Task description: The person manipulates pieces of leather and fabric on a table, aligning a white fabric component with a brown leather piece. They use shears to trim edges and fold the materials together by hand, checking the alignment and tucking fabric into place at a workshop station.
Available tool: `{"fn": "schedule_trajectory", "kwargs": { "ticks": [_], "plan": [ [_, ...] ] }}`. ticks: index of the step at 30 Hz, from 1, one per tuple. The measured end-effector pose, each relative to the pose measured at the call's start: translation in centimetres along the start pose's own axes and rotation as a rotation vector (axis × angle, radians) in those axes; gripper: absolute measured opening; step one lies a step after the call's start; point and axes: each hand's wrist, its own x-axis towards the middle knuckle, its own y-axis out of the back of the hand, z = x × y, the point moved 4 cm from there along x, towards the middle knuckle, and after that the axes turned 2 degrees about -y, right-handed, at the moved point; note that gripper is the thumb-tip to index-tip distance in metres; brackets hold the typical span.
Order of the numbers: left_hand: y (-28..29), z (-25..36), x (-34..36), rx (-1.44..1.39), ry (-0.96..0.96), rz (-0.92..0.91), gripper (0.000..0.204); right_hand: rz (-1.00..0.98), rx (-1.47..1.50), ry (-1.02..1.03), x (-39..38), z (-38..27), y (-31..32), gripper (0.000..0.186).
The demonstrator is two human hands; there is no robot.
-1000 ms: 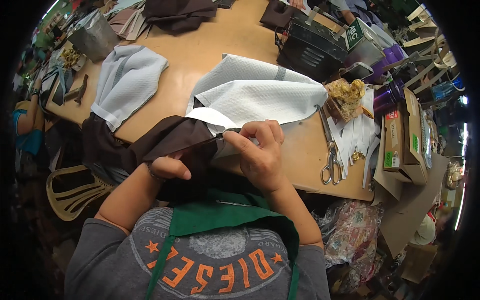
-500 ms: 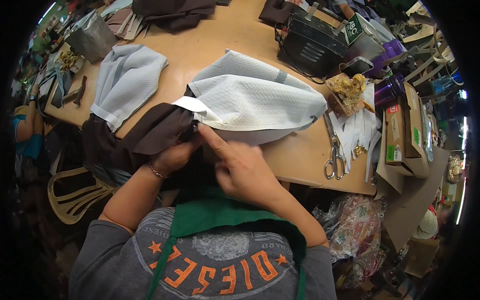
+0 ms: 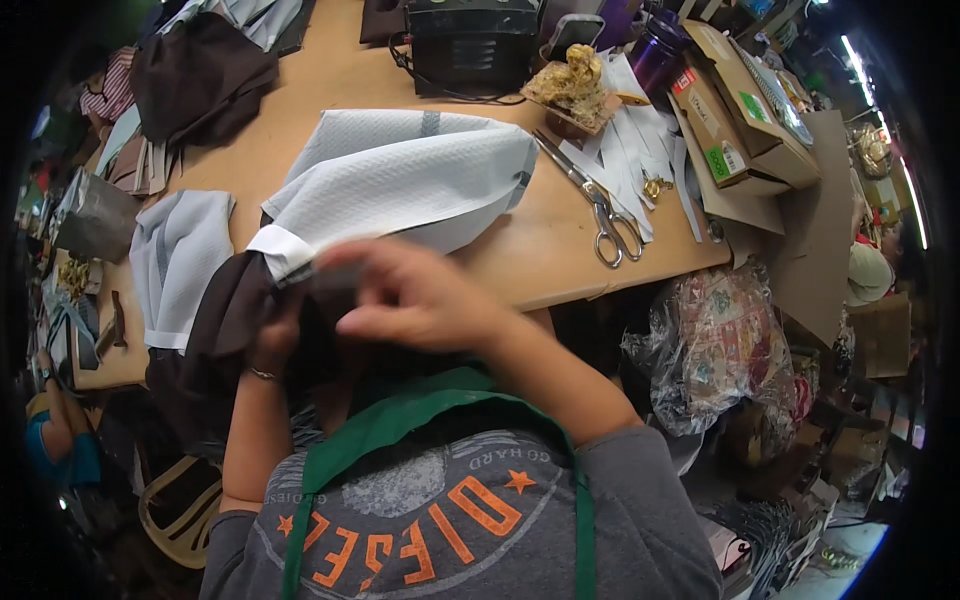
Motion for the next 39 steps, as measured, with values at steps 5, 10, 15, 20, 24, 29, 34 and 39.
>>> {"fn": "schedule_trajectory", "kwargs": {
  "ticks": [5, 10, 15, 20, 24, 29, 34, 39],
  "plan": [
    [0.6, -3.3, 1.1, -0.694, 0.280, -0.061, 0.034, 0.930, -0.753, -0.320, -9.1, 2.2, 17.8, 0.026],
    [1.5, -3.1, 3.3, -0.713, 0.294, -0.155, 0.030, 0.902, -1.395, -0.676, -15.6, 9.4, 22.1, 0.025],
    [2.0, -3.6, 3.7, -0.593, 0.233, -0.080, 0.028, 0.622, -1.315, -0.674, -13.6, 9.8, 22.6, 0.025],
    [2.8, -4.6, 3.9, -0.784, 0.274, -0.161, 0.035, 0.697, -0.179, -0.937, -17.5, 11.6, 18.2, 0.016],
    [2.8, -4.7, 3.7, -0.806, 0.243, -0.207, 0.032, 0.702, 0.708, -0.443, -19.0, 12.0, 8.6, 0.023],
    [0.8, -6.7, 1.9, -1.329, 0.731, -0.113, 0.030, 0.683, 0.343, -0.261, -16.9, 7.6, 2.8, 0.020],
    [0.2, -6.6, 2.1, -1.483, 0.786, -0.070, 0.028, 0.397, -0.281, -0.429, -11.9, 2.7, 4.5, 0.032],
    [2.0, -5.4, 2.1, -1.261, 0.734, -0.042, 0.024, 0.019, -0.482, -0.368, -6.6, 0.8, 3.3, 0.049]
  ]
}}
